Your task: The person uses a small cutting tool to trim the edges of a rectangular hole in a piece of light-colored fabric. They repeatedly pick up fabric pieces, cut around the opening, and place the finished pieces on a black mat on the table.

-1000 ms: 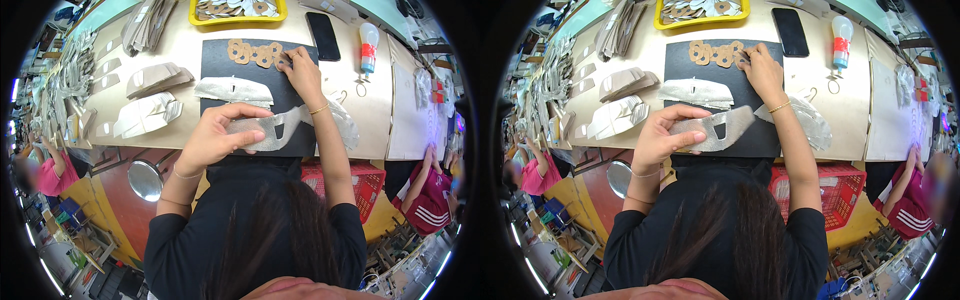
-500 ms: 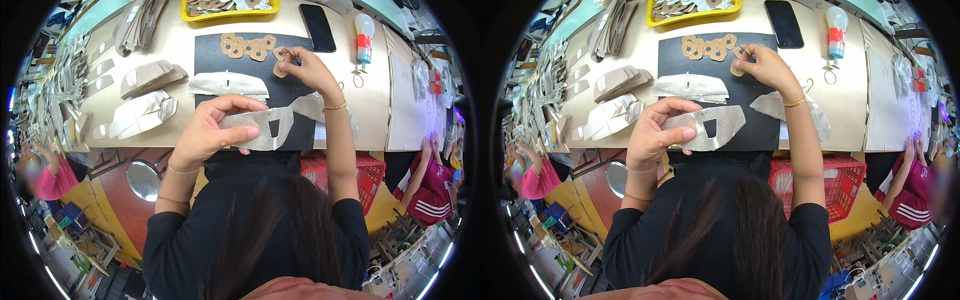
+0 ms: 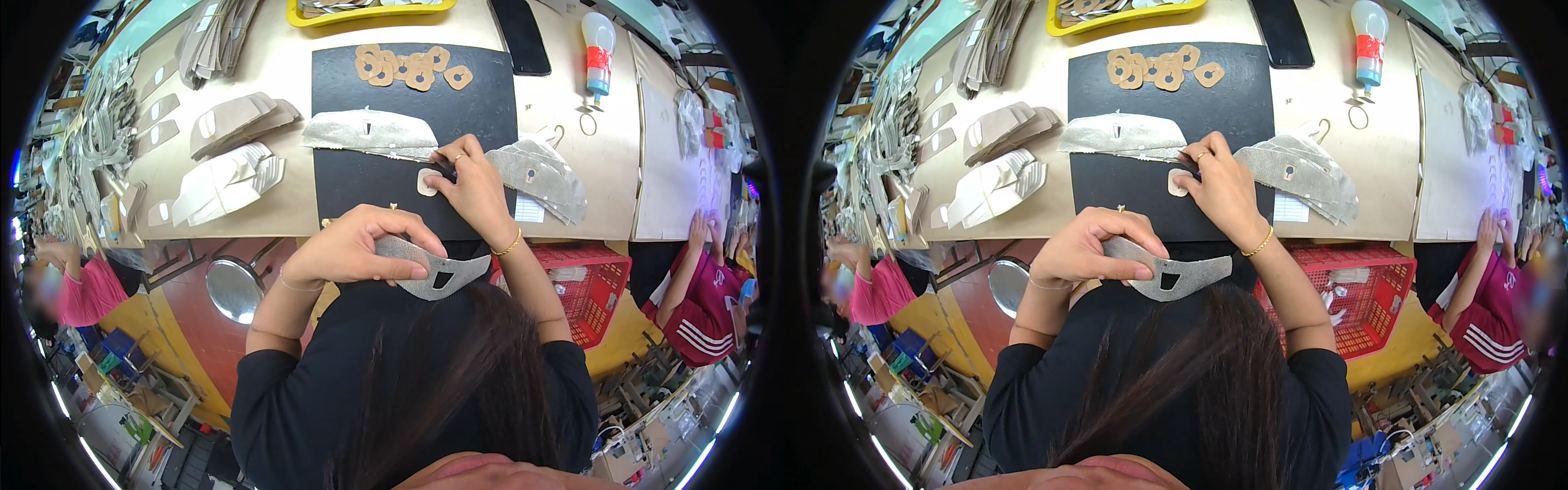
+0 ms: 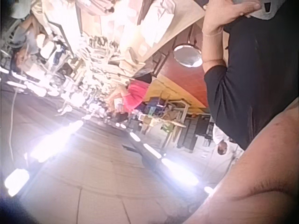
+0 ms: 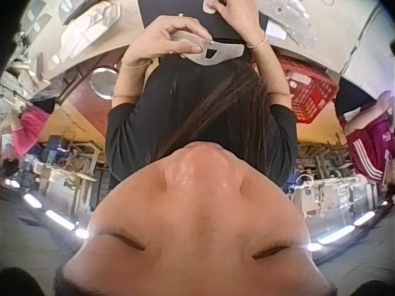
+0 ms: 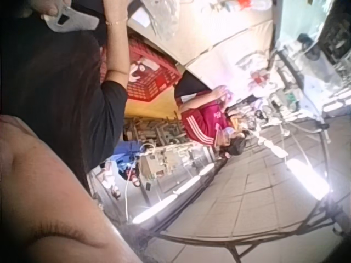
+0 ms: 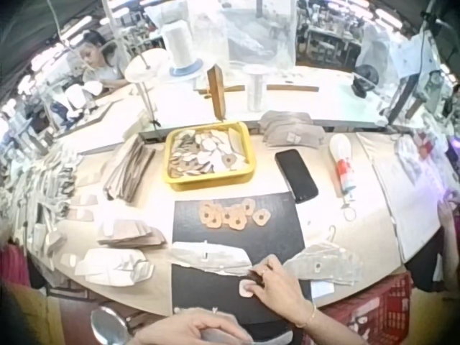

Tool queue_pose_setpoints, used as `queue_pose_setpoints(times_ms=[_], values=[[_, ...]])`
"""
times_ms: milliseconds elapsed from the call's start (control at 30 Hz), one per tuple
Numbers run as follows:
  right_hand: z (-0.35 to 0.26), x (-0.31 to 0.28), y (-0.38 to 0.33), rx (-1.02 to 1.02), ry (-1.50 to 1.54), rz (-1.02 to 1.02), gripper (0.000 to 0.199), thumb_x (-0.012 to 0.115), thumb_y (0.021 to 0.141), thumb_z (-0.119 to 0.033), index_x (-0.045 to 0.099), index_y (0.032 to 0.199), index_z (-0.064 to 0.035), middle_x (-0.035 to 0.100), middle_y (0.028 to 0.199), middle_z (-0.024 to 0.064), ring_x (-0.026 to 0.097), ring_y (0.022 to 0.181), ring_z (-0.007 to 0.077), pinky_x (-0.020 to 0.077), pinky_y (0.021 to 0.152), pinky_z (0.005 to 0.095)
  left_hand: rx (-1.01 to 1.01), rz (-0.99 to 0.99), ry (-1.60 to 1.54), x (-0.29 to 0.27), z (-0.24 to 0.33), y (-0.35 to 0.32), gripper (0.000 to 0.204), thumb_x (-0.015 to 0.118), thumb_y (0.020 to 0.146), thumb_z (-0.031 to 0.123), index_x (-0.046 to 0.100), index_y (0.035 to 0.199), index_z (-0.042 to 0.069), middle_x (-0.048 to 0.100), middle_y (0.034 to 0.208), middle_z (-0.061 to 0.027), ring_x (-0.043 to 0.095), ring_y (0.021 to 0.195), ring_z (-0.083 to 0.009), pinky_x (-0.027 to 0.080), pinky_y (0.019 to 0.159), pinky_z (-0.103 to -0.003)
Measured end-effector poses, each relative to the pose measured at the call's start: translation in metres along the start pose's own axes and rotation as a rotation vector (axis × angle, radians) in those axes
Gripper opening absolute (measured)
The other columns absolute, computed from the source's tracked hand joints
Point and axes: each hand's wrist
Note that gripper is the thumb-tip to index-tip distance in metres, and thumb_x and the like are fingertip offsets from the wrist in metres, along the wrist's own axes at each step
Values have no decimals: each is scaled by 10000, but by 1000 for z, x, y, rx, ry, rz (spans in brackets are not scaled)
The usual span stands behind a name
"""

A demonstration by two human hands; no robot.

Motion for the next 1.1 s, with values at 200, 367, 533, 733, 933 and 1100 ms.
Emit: queue_pose_setpoints(times_ms=[200, 367, 533, 733, 933, 1100], values=[[19, -35, -11, 79, 475, -370, 358, 797, 782, -253, 697, 1054, -42, 639, 945, 43, 614, 845, 140, 500, 758, 294, -35, 106, -40, -8, -29, 3, 228, 766, 802, 43, 713, 1021, 10, 671, 904, -45, 606, 719, -80, 480, 572, -211], [30, -40, -36, 187, 552, -620, 354, 799, 799, -212, 683, 1046, 13, 703, 879, 62, 625, 825, 128, 496, 771, 284, -35, 213, 64, -20, -54, 21, 227, 729, 858, 113, 697, 1067, 30, 658, 989, -32, 611, 742, -73, 511, 561, -208], [33, -27, -45, 372, 517, -411, 280, 771, 834, -160, 672, 1024, 21, 661, 859, 15, 553, 796, 60, 474, 715, 238, 58, 282, 273, -28, -67, 38, 176, 695, 864, 109, 694, 1034, 66, 505, 1431, -39, 595, 1054, -109, 539, 587, -204], [36, -27, -49, 419, 492, -406, 277, 759, 849, -162, 666, 1032, 25, 660, 879, 19, 556, 793, 63, 477, 694, 232, 36, 287, 266, -30, -72, 42, 186, 688, 875, 124, 686, 1048, 55, 493, 1447, -43, 602, 1072, -121, 556, 613, -210], [40, -23, -47, 388, 479, -372, 272, 760, 844, -138, 666, 1045, 20, 670, 909, 20, 559, 798, 64, 478, 710, 229, -8, 291, 220, -28, -71, 38, 188, 679, 883, 125, 682, 1052, 43, 487, 1456, -50, 608, 1065, -129, 561, 621, -215], [33, -25, -42, 288, 389, -237, 316, 795, 802, -164, 676, 1043, 3, 686, 901, 45, 592, 792, 107, 479, 729, 255, 63, 360, 281, -25, -72, 38, 240, 715, 856, 95, 674, 1083, 30, 573, 1297, -72, 623, 964, -116, 557, 614, -222]])
Point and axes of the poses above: each hand's wrist, its own y-axis towards the middle knuckle, its own x-axis out of the palm, z = x × y
